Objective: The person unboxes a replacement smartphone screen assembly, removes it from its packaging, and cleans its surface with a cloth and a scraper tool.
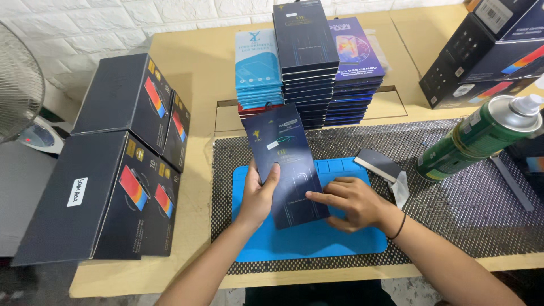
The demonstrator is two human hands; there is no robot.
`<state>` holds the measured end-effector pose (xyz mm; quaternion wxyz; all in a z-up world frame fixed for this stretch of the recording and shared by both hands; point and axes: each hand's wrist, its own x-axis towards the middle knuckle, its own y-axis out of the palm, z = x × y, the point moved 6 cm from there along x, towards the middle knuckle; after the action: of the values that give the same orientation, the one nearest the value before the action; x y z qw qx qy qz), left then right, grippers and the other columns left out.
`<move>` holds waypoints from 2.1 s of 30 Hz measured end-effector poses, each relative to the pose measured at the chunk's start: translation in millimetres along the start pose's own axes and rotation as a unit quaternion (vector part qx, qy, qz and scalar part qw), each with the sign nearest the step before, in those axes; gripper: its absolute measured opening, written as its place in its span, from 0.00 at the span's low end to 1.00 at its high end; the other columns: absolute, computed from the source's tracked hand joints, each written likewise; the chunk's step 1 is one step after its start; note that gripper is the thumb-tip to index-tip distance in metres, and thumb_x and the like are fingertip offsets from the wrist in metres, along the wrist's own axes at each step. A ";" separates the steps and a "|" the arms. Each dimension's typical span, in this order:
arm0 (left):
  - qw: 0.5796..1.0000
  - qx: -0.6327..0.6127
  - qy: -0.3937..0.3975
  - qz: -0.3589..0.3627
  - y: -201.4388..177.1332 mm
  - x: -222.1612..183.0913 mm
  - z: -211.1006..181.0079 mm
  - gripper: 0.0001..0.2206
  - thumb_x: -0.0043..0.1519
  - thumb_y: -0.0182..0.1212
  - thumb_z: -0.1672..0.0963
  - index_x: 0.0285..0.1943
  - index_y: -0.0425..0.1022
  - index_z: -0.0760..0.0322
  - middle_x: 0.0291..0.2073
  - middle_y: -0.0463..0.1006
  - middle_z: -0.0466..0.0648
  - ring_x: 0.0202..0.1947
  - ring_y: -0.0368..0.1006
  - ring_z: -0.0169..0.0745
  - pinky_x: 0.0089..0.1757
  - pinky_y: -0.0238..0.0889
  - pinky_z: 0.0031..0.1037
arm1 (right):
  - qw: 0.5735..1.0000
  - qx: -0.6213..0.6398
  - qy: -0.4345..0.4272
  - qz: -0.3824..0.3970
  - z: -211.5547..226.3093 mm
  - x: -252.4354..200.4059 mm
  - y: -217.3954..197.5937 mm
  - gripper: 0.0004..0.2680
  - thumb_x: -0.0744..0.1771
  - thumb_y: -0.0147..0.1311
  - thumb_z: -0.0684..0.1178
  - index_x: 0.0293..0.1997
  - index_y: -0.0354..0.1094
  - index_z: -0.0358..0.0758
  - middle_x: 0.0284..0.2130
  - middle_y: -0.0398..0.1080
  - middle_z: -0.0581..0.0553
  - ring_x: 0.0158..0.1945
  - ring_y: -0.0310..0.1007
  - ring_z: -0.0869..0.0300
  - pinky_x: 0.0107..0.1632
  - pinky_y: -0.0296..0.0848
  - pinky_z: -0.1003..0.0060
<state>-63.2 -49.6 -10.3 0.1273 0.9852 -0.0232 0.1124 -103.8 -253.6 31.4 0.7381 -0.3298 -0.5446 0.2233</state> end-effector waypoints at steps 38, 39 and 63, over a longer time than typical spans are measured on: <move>0.719 0.626 0.018 0.302 48.3 -24.8 -31.0 0.51 0.58 0.65 0.41 0.81 0.39 0.70 0.68 0.54 0.70 0.67 0.55 0.74 0.62 0.49 0.61 | 0.774 0.211 0.596 -0.038 -81.9 -40.3 8.5 0.16 0.71 0.50 0.51 0.67 0.68 0.40 0.44 0.79 0.35 0.42 0.80 0.53 0.43 0.79 0.55; 0.722 0.625 0.019 0.297 48.1 -23.6 -31.4 0.51 0.57 0.66 0.42 0.81 0.40 0.69 0.67 0.54 0.70 0.67 0.55 0.74 0.62 0.49 0.61 | 0.781 0.201 0.588 -0.056 -84.0 -40.1 4.9 0.15 0.71 0.51 0.51 0.66 0.69 0.41 0.42 0.79 0.35 0.43 0.80 0.53 0.44 0.78 0.55; 0.718 0.638 -0.053 0.273 -10.0 9.8 -34.1 0.43 0.54 0.71 0.46 0.78 0.57 0.61 0.76 0.48 0.65 0.78 0.38 0.66 0.69 0.30 0.62 | 0.721 0.261 0.577 -0.282 -122.9 -66.3 -32.6 0.08 0.73 0.50 0.47 0.57 0.72 0.41 0.36 0.75 0.47 0.37 0.76 0.65 0.41 0.81 0.69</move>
<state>-60.3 -31.4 21.6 -0.5695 0.7879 -0.2208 0.0777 -8.1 -351.5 -11.6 0.9953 -0.0201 -0.0012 -0.0952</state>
